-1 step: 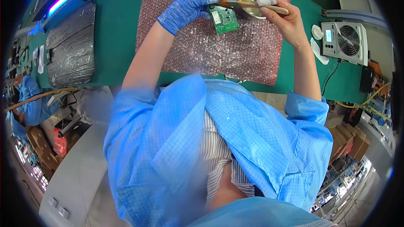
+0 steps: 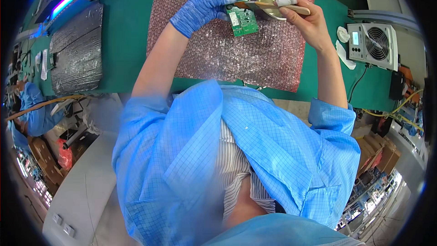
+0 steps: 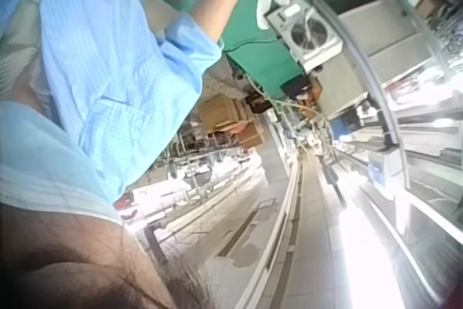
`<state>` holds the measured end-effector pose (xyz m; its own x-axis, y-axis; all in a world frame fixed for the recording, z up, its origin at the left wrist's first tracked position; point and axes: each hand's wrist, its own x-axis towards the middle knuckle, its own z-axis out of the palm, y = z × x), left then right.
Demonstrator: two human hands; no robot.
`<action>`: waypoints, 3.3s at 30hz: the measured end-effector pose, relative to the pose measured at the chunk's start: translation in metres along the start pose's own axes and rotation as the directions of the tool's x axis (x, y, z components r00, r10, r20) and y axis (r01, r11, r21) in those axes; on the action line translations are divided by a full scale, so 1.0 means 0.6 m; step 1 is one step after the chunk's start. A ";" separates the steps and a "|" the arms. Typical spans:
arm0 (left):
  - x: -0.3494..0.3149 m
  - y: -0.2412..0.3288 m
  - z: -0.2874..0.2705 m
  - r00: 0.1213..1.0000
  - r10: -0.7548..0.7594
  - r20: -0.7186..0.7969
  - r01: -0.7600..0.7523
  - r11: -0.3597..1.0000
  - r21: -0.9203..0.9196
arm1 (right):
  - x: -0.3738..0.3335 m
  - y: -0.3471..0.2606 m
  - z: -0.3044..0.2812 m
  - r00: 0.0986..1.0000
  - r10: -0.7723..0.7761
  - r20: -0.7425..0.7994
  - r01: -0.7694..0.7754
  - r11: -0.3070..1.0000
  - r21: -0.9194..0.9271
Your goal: Applying a liquid coating to printed circuit boards using a brush.
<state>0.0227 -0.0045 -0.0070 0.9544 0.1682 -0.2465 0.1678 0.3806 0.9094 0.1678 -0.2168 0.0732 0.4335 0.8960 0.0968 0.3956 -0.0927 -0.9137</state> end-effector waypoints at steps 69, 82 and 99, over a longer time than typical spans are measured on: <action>-0.020 0.021 -0.019 0.944 0.194 -0.266 -0.261 0.934 -0.245 | -0.039 0.016 0.068 0.939 0.192 -0.286 -0.127 0.965 0.231; -0.021 0.030 0.006 0.907 0.151 -0.393 -0.297 0.891 -0.343 | -0.017 -0.003 0.082 0.907 0.121 -0.403 -0.080 0.990 0.117; -0.008 0.036 0.020 0.861 0.217 -0.461 -0.387 0.867 -0.313 | -0.003 0.010 0.116 0.866 0.110 -0.488 -0.028 0.985 0.173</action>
<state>0.0249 -0.0079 0.0176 0.7441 0.6464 -0.1687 -0.3009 0.5497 0.7793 0.1130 -0.1887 0.0402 0.8139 0.5539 0.1754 0.2372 -0.0412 -0.9706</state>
